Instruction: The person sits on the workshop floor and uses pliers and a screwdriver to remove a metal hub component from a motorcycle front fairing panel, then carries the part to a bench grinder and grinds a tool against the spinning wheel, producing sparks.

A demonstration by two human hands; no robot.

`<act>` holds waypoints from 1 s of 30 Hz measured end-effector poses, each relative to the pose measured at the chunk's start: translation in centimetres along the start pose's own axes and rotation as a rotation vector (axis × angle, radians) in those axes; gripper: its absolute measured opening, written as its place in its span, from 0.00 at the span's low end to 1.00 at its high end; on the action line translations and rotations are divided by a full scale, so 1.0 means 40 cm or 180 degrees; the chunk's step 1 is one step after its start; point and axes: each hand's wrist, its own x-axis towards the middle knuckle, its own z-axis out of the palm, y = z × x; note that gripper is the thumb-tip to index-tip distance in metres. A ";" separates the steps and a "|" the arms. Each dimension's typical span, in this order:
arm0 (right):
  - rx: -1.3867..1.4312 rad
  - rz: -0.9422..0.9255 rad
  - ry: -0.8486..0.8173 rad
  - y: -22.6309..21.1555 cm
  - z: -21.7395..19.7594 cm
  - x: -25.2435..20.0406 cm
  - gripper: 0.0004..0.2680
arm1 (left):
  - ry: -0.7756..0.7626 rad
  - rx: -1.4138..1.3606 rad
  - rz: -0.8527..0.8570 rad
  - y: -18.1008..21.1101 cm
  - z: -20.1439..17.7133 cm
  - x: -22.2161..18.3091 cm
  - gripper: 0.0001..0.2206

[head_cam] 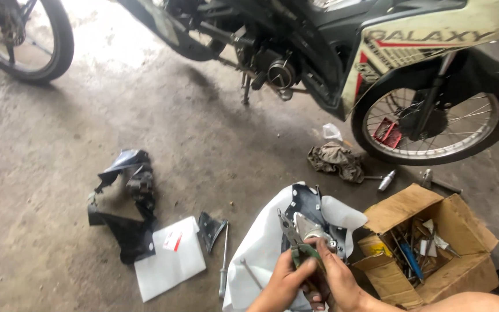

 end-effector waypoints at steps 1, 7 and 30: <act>-0.0032 -0.0143 0.0168 0.005 0.005 0.002 0.21 | 0.0158 -0.0159 -0.0267 0.023 0.035 0.000 0.22; -0.1275 -0.1395 0.0883 0.096 -0.091 0.131 0.29 | 0.1592 0.0749 -0.0490 0.145 0.139 0.006 0.22; -0.2510 -0.1113 0.1283 0.560 0.183 0.442 0.13 | 0.2467 0.3976 -0.1396 -0.030 -0.488 -0.157 0.25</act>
